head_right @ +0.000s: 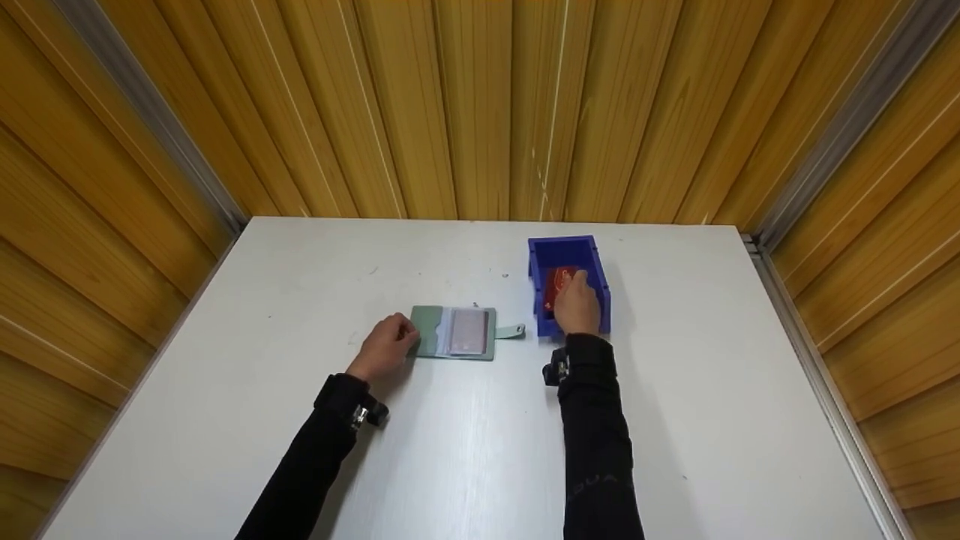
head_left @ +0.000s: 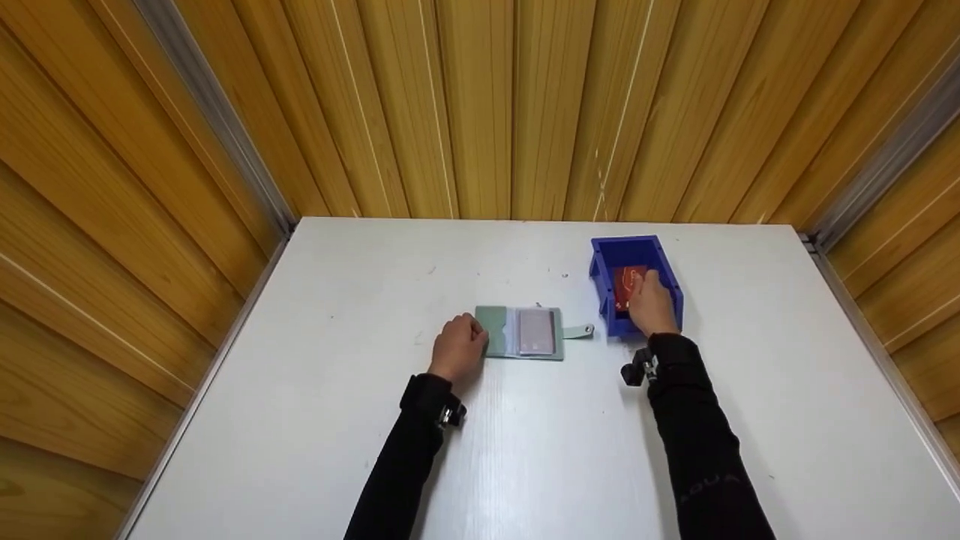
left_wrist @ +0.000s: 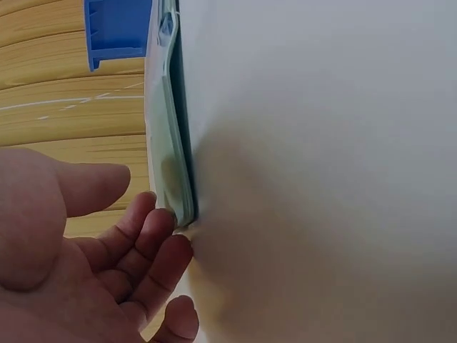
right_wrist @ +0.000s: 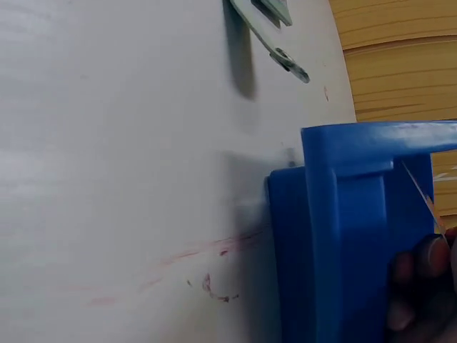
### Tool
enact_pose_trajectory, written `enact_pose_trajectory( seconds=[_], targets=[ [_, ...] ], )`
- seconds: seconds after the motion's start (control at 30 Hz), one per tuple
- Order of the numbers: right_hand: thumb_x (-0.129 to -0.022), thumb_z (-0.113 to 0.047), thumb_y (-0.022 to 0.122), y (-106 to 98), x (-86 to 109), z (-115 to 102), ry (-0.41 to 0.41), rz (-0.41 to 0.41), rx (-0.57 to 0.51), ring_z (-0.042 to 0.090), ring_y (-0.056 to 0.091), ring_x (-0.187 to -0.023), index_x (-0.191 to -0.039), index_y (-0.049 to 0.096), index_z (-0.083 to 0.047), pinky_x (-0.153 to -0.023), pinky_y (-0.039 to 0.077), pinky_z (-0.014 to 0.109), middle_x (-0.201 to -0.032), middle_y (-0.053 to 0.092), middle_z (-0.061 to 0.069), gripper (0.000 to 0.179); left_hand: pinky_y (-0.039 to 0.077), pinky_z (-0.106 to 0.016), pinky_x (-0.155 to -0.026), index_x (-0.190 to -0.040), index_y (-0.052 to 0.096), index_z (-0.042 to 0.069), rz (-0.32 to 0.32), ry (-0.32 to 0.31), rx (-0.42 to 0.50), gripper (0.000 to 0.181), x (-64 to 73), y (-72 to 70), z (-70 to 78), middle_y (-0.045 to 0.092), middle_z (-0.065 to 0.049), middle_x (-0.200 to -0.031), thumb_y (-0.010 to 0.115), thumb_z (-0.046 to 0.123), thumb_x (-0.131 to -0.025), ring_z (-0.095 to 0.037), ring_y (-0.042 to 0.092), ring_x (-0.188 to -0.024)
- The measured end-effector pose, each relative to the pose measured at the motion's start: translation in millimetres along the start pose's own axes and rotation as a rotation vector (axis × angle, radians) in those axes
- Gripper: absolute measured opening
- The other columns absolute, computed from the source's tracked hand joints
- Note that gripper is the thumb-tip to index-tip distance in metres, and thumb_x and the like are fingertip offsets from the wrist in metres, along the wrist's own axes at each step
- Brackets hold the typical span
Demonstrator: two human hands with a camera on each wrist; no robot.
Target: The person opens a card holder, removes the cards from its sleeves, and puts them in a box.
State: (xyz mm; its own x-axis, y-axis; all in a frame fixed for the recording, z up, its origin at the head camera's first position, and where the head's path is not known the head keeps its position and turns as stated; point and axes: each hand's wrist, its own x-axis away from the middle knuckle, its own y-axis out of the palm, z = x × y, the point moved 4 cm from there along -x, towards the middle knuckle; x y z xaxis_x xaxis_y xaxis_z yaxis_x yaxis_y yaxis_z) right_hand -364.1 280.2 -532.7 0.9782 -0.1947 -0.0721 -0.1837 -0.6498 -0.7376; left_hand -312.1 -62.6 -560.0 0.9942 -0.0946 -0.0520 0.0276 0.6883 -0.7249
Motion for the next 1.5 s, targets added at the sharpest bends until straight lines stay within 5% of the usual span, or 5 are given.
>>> enact_pose_trajectory(
  seconds=[0.27,0.53,0.9,1.23,1.5],
  targets=[
    [-0.112,-0.023,0.030,12.2,5.2,3.8,0.008,-0.113,0.219,0.057,0.064,-0.107,-0.123,0.048,0.013,-0.088,0.050,0.067,-0.109,0.064,0.041,0.041,0.045,-0.038,-0.077,-0.091,0.062,0.005,0.003,0.000,-0.018,0.011,2.0,-0.2,0.1,0.059,-0.007,-0.087,0.067,0.013,-0.097,-0.022,0.055,-0.085],
    [-0.112,-0.024,0.032,18.2,5.5,2.8,0.067,-0.191,0.331,0.055,0.062,-0.116,-0.127,0.053,0.014,-0.095,0.050,0.067,-0.122,0.063,0.041,0.046,0.043,-0.039,-0.079,-0.092,0.062,0.006,-0.008,0.000,-0.016,0.010,1.4,0.5,1.1,0.059,-0.007,-0.088,0.066,0.013,-0.097,-0.023,0.054,-0.087],
    [-0.103,-0.014,0.054,20.3,8.3,4.7,0.134,0.028,0.267,0.059,0.063,-0.110,-0.130,0.055,0.014,-0.093,0.051,0.067,-0.119,0.062,0.043,0.039,0.044,-0.041,-0.079,-0.091,0.060,0.006,0.005,0.013,-0.058,0.011,1.7,1.0,2.6,0.058,-0.007,-0.087,0.067,0.014,-0.096,-0.025,0.054,-0.087],
    [-0.104,-0.006,0.045,23.7,5.3,9.4,0.163,0.068,0.249,0.060,0.063,-0.109,-0.134,0.054,0.014,-0.093,0.051,0.067,-0.118,0.062,0.043,0.038,0.045,-0.043,-0.082,-0.092,0.061,0.006,0.010,0.016,-0.056,0.009,0.6,2.1,1.7,0.060,-0.008,-0.089,0.067,0.013,-0.094,-0.026,0.056,-0.090],
    [-0.102,-0.011,0.055,21.3,5.5,8.6,0.116,0.049,0.235,0.061,0.062,-0.108,-0.132,0.053,0.017,-0.092,0.051,0.067,-0.117,0.062,0.045,0.041,0.045,-0.043,-0.082,-0.093,0.062,0.006,0.006,0.008,-0.064,0.008,0.8,2.4,-0.4,0.060,-0.007,-0.090,0.067,0.013,-0.094,-0.026,0.056,-0.090]
  ],
)
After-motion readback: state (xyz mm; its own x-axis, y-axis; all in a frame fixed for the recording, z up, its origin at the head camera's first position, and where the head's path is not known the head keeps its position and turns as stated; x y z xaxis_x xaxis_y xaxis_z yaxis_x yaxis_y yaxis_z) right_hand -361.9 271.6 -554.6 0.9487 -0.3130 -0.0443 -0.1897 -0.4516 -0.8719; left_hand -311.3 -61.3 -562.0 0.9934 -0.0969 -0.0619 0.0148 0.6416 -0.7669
